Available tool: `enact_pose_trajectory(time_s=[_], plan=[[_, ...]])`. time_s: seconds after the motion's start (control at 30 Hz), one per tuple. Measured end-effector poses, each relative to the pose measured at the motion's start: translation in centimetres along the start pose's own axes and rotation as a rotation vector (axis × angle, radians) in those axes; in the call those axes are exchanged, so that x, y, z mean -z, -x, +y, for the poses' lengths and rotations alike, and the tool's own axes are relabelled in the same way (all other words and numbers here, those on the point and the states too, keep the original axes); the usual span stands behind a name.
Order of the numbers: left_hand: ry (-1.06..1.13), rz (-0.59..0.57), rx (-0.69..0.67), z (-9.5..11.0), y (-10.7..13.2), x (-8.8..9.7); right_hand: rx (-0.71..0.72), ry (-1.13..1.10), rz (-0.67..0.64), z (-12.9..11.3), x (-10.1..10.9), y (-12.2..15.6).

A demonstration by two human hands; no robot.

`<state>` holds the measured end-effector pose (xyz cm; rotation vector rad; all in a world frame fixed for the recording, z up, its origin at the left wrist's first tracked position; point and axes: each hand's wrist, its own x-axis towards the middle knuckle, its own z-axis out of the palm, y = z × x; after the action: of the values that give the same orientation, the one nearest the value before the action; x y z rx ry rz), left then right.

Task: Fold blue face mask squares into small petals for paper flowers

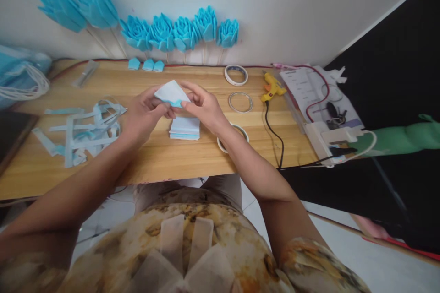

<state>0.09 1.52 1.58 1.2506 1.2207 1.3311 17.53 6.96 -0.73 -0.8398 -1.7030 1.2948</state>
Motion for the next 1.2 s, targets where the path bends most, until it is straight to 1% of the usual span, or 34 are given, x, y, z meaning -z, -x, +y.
enact_pose_trajectory(time_s=[0.07,0.13,0.17,0.23,0.33,0.43,0.6,0.73,0.87,1.07,1.2], plan=[[0.021,0.057,-0.026,-0.2,0.0,0.0,-0.013,-0.053,-0.045,0.0,0.0,0.0],[0.051,0.088,-0.031,-0.4,-0.1,0.0,-0.006,-0.082,-0.032,0.0,-0.2,0.1],[0.067,0.085,-0.023,-0.5,-0.1,0.0,0.0,-0.086,-0.013,0.0,-0.2,0.1],[0.08,0.043,0.01,-0.6,-0.1,0.0,0.015,-0.089,0.021,0.0,-0.3,0.1],[0.043,-0.004,0.041,-0.6,-0.1,0.0,0.028,-0.096,0.025,0.0,-0.4,0.1],[-0.014,0.009,0.027,-0.5,0.0,0.1,0.004,-0.106,-0.008,-0.1,-0.5,0.2],[-0.102,-0.028,0.004,-0.3,-0.1,0.2,-0.029,-0.096,0.001,-0.2,-0.4,0.2],[-0.037,-0.003,0.0,-0.3,-0.2,0.3,-0.028,-0.058,-0.01,0.0,-0.4,0.3],[0.039,-0.019,0.04,-0.6,-0.3,0.4,-0.02,-0.028,0.009,0.3,-0.6,0.4],[-0.002,-0.032,0.041,-0.8,-0.3,0.5,-0.028,-0.03,0.01,-0.6,-0.5,0.5],[-0.058,-0.068,0.043,-0.4,-0.2,0.4,-0.002,-0.015,0.062,-0.9,-0.2,0.3]])
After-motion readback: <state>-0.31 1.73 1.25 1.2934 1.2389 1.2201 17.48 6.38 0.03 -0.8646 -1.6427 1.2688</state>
